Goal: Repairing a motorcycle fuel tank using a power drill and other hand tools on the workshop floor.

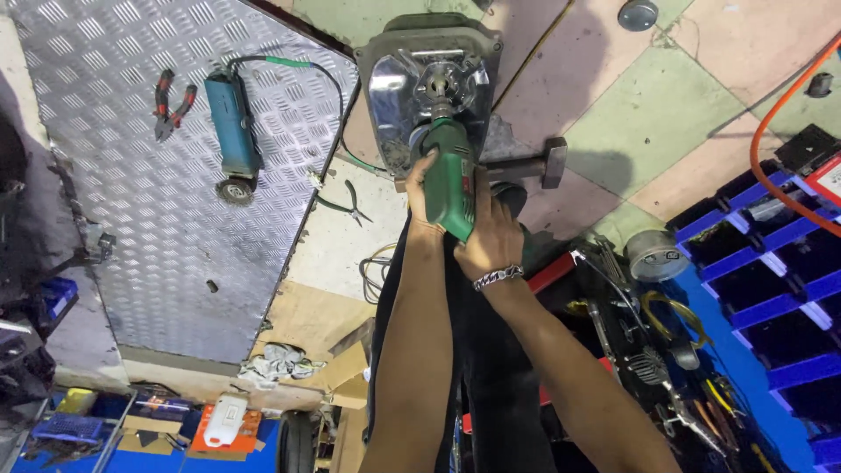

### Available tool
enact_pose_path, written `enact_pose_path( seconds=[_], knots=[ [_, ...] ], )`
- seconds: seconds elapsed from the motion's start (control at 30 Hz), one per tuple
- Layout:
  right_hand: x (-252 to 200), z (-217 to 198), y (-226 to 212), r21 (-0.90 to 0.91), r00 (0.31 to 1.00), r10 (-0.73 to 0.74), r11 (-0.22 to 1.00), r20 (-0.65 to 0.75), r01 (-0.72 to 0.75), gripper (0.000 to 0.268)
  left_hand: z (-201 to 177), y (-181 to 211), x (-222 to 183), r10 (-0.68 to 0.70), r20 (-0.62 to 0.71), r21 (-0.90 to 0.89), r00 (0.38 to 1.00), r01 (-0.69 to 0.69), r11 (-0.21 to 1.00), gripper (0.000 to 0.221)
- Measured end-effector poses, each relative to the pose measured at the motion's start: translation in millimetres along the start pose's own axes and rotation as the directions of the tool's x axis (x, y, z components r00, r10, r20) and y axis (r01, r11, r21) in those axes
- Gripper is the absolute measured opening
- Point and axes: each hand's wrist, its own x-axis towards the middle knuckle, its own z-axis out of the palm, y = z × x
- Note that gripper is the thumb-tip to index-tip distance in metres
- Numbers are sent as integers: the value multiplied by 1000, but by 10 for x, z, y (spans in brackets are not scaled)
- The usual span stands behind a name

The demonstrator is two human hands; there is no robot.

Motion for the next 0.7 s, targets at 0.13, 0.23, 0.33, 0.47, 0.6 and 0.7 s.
enact_pose_path(
  seconds=[0.13, 0.23, 0.33, 0.47, 0.6, 0.7],
  knots=[
    [-31, 53, 54, 33, 999, 25, 999, 44, -26, 115, -73, -72, -1, 15, 13, -12, 1000, -14, 1000, 17],
    [34, 61, 105, 2, 999, 12, 1000, 46, -12, 119, -165, -112, 153, 17, 29, -36, 999, -16, 999, 21],
    [23, -32, 109, -34, 998, 23, 999, 58, -21, 116, -49, -168, 65, 28, 26, -58, 999, -27, 998, 19],
    [57, -134, 124, -36, 993, 5, 999, 114, -1, 115, 185, -136, -100, 59, -5, -57, 998, -59, 997, 11],
    [99, -190, 251, 23, 978, 66, 997, 195, -72, 114, 201, -127, -151, 25, 36, -36, 999, -24, 999, 8],
    [82, -252, 151, 159, 973, 60, 983, 222, -97, 108, 113, -84, -24, 27, 23, 23, 999, -28, 999, 14]
  ],
)
